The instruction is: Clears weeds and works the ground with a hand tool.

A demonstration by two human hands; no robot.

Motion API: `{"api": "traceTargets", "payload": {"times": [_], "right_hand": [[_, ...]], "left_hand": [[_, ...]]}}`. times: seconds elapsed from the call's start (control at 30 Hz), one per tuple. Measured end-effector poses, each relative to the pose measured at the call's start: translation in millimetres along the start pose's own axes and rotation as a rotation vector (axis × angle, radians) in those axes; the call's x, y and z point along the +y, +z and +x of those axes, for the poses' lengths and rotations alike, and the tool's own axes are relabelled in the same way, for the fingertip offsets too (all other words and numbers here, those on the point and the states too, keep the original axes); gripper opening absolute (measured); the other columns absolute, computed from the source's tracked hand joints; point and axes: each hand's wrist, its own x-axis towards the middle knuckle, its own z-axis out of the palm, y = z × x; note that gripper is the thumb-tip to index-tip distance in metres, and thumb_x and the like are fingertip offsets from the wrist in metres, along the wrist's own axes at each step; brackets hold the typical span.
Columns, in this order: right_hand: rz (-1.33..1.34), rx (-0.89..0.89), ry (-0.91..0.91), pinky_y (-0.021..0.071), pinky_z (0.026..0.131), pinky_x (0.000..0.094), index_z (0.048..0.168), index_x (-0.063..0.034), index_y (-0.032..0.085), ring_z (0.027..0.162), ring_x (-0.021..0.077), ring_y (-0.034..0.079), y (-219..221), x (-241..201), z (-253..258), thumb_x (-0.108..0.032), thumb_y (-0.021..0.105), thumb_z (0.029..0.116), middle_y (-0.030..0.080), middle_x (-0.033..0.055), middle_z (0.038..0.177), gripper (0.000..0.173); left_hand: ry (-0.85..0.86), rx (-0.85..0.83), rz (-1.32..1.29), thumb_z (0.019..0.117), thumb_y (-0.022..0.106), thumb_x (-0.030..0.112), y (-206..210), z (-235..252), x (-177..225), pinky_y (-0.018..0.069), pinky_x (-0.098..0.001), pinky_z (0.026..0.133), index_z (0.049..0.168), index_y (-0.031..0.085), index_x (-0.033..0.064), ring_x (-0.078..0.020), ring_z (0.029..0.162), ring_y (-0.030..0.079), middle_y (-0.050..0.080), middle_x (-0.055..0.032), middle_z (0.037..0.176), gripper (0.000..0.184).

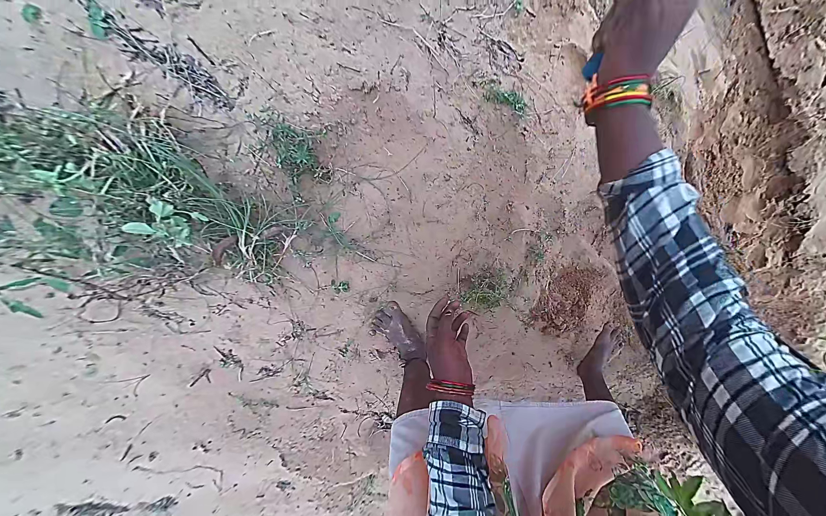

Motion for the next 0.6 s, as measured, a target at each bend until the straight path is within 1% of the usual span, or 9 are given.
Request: {"api": "traceTargets", "payload": {"times": [0.03, 0.1, 0.13, 0.2, 0.27, 0.33, 0.43, 0.53, 0.6], "right_hand": [[-0.141, -0.039, 0.089, 0.0506, 0.05, 0.0328, 0.098, 0.0044, 0.054, 0.048, 0.0145, 0.049, 0, 19, -16, -0.016, 0.052, 0.1056, 0.048, 0.0046, 0.062, 0.022], [-0.343, -0.172, 0.408, 0.0526, 0.058, 0.0364, 0.122, 0.004, 0.055, 0.055, 0.0161, 0.054, -8, 59, -77, -0.036, 0.048, 0.1098, 0.055, 0.0049, 0.07, 0.043], [-0.373, -0.258, 0.626, 0.0515, 0.055, 0.0352, 0.125, 0.0009, 0.054, 0.053, 0.015, 0.052, -16, 71, -113, -0.041, 0.046, 0.1103, 0.052, 0.003, 0.068, 0.046], [-0.317, -0.334, 0.979, 0.0471, 0.046, 0.0324, 0.112, -0.0043, 0.053, 0.045, 0.0135, 0.045, -35, 75, -179, -0.048, 0.043, 0.1104, 0.044, -0.0003, 0.06, 0.045], [-0.235, -0.327, 1.128, 0.0434, 0.04, 0.0311, 0.104, -0.0087, 0.05, 0.04, 0.0137, 0.04, -57, 55, -231, -0.057, 0.04, 0.1085, 0.038, -0.0007, 0.055, 0.049], [-0.179, -0.28, 1.165, 0.0403, 0.037, 0.0299, 0.1, -0.0103, 0.05, 0.038, 0.0126, 0.037, -77, 40, -261, -0.055, 0.043, 0.1079, 0.037, -0.0013, 0.054, 0.046], [-0.105, -0.194, 1.126, 0.0371, 0.035, 0.0251, 0.086, -0.0102, 0.047, 0.035, 0.0081, 0.034, -101, 28, -250, -0.041, 0.048, 0.1101, 0.033, -0.0045, 0.05, 0.039], [-0.182, -0.215, 0.937, 0.0393, 0.04, 0.0262, 0.087, -0.0119, 0.048, 0.038, 0.0086, 0.035, -139, 4, -199, -0.049, 0.043, 0.1097, 0.034, -0.0045, 0.051, 0.044], [-0.193, -0.082, 0.693, 0.0433, 0.04, 0.0276, 0.083, -0.0118, 0.048, 0.037, 0.0078, 0.04, -161, 3, -139, -0.041, 0.042, 0.1114, 0.038, -0.0065, 0.049, 0.041]], "left_hand": [[-0.003, -0.003, 0.006, 0.1097, 0.041, 0.014, 1, 0, 0, 0.0553, -0.0273, 0.079, 0.137, 0.054, 0.0081, -0.012, 0.089, 0.067, 0.068, -0.0039, 0.114, 0.031], [-0.004, -0.016, 0.011, 0.1097, 0.042, 0.015, 2, -1, 2, 0.0556, -0.0287, 0.081, 0.138, 0.052, 0.0084, -0.0128, 0.092, 0.067, 0.067, -0.0043, 0.116, 0.031], [-0.003, -0.02, 0.012, 0.1098, 0.042, 0.015, 4, 0, 4, 0.0554, -0.0289, 0.082, 0.139, 0.052, 0.0082, -0.013, 0.093, 0.067, 0.067, -0.0045, 0.116, 0.032], [0.003, -0.022, 0.019, 0.1094, 0.042, 0.015, 7, 2, 4, 0.0554, -0.0287, 0.081, 0.139, 0.052, 0.0077, -0.0131, 0.092, 0.067, 0.067, -0.0046, 0.116, 0.032], [0.012, -0.023, 0.039, 0.1093, 0.042, 0.015, 9, 4, 4, 0.0549, -0.0293, 0.083, 0.139, 0.052, 0.0069, -0.0135, 0.093, 0.066, 0.067, -0.0054, 0.117, 0.032], [0.018, -0.016, 0.065, 0.1093, 0.041, 0.014, 10, 4, 3, 0.0543, -0.0295, 0.083, 0.139, 0.052, 0.0073, -0.0133, 0.094, 0.066, 0.066, -0.0058, 0.117, 0.032], [0.035, -0.023, 0.095, 0.1091, 0.04, 0.013, 17, 6, 3, 0.0548, -0.0292, 0.082, 0.141, 0.05, 0.0086, -0.013, 0.095, 0.066, 0.065, -0.0054, 0.119, 0.034], [0.029, -0.009, 0.115, 0.1088, 0.04, 0.012, 18, 8, -3, 0.0549, -0.0284, 0.079, 0.14, 0.052, 0.0097, -0.0124, 0.092, 0.066, 0.066, -0.0041, 0.118, 0.034], [0.027, -0.013, 0.123, 0.1083, 0.041, 0.012, 16, 9, -10, 0.0556, -0.0287, 0.08, 0.141, 0.051, 0.01, -0.0127, 0.093, 0.067, 0.066, -0.0044, 0.118, 0.034]]}}
